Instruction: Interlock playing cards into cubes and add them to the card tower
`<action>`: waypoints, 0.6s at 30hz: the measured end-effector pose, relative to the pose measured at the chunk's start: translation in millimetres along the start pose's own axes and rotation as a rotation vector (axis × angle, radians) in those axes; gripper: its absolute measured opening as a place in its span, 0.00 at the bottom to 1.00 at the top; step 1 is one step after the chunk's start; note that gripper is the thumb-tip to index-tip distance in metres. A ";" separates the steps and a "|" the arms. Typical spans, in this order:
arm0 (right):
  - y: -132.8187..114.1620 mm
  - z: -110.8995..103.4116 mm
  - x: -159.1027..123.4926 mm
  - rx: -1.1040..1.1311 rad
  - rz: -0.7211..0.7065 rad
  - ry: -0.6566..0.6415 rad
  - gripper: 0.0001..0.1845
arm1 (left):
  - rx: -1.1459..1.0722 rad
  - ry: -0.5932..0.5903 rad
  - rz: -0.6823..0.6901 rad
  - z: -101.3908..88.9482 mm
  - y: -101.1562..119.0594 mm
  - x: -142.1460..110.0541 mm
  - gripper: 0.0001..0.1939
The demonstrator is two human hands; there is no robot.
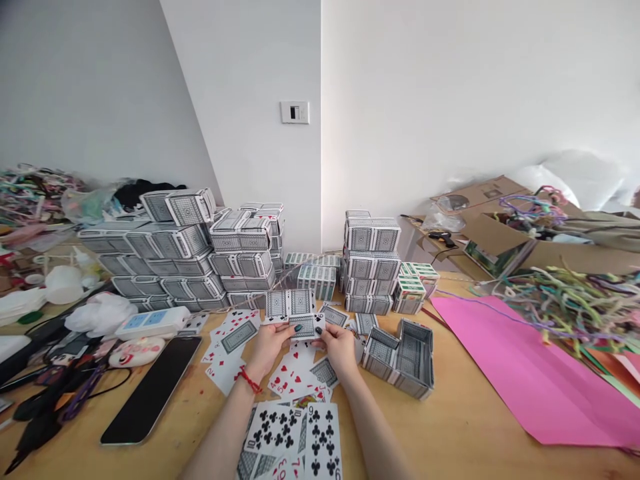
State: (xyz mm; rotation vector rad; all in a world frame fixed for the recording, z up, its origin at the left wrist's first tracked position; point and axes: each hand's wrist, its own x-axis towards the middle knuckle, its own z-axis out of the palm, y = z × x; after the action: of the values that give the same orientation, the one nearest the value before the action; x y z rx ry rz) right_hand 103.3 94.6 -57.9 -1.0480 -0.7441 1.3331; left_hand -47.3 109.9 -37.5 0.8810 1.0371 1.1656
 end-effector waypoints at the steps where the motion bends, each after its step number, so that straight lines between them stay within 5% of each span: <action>1: -0.3 0.0 -0.2 -0.009 -0.001 0.001 0.17 | 0.003 0.001 -0.001 0.0 0.1 0.1 0.13; 18: 3.6 -3.8 1.3 -0.114 -0.023 -0.036 0.18 | 0.004 -0.068 -0.037 1.5 6.3 -1.6 0.17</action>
State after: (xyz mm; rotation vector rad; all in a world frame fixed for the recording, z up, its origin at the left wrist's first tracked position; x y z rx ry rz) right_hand 105.4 94.9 -62.9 -1.1045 -0.8651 1.3052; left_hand -47.8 109.5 -30.9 0.8951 0.9973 1.0956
